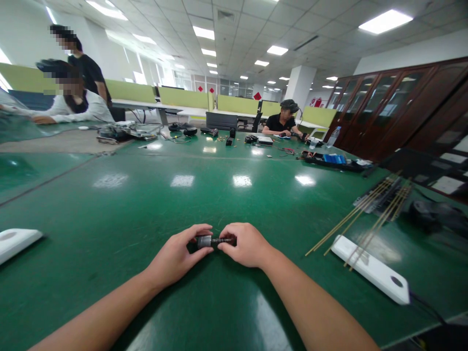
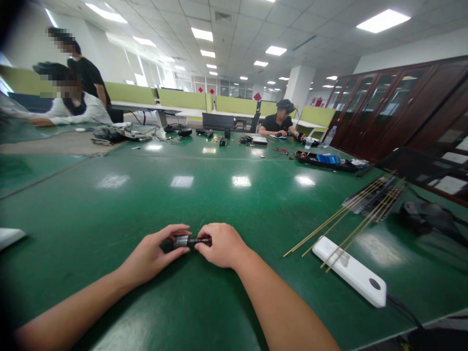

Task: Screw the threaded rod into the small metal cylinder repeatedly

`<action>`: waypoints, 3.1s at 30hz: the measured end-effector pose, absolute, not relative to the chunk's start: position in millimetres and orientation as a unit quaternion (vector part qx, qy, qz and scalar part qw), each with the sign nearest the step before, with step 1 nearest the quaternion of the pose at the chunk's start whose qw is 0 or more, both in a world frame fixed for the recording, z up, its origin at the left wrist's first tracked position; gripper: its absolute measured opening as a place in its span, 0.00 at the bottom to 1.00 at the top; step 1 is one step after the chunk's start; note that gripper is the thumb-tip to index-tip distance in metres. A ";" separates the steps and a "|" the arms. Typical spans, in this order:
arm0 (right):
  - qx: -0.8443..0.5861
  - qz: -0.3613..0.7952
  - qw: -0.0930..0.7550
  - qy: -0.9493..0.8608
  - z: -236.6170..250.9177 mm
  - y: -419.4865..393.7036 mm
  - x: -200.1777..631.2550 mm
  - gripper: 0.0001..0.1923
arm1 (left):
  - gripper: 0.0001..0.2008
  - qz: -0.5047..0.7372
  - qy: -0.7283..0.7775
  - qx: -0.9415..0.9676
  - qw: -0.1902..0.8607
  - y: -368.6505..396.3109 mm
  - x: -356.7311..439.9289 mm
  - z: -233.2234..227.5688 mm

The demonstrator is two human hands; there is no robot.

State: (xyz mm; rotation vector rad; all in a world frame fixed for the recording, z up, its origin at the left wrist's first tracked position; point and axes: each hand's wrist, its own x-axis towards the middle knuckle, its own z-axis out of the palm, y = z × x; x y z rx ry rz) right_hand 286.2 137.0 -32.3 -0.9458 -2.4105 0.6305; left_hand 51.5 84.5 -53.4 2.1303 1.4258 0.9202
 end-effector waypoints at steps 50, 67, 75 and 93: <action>-0.365 0.222 0.247 -0.870 -30.0 142.1 297.4 0.07 | 0.23 0.348 0.523 0.747 0.219 86.6 48.2 -55.0; -0.386 0.218 0.238 -0.864 -27.4 144.8 300.5 0.07 | 0.23 0.352 0.523 0.747 0.212 85.6 48.7 -51.4; -0.385 0.212 0.243 -0.865 -27.3 147.3 304.5 0.07 | 0.22 0.355 0.529 0.742 0.210 85.6 49.6 -50.6; -0.456 0.244 0.285 -0.807 -35.4 173.0 337.5 0.08 | 0.27 0.440 0.638 0.581 0.248 50.0 -38.0 -24.3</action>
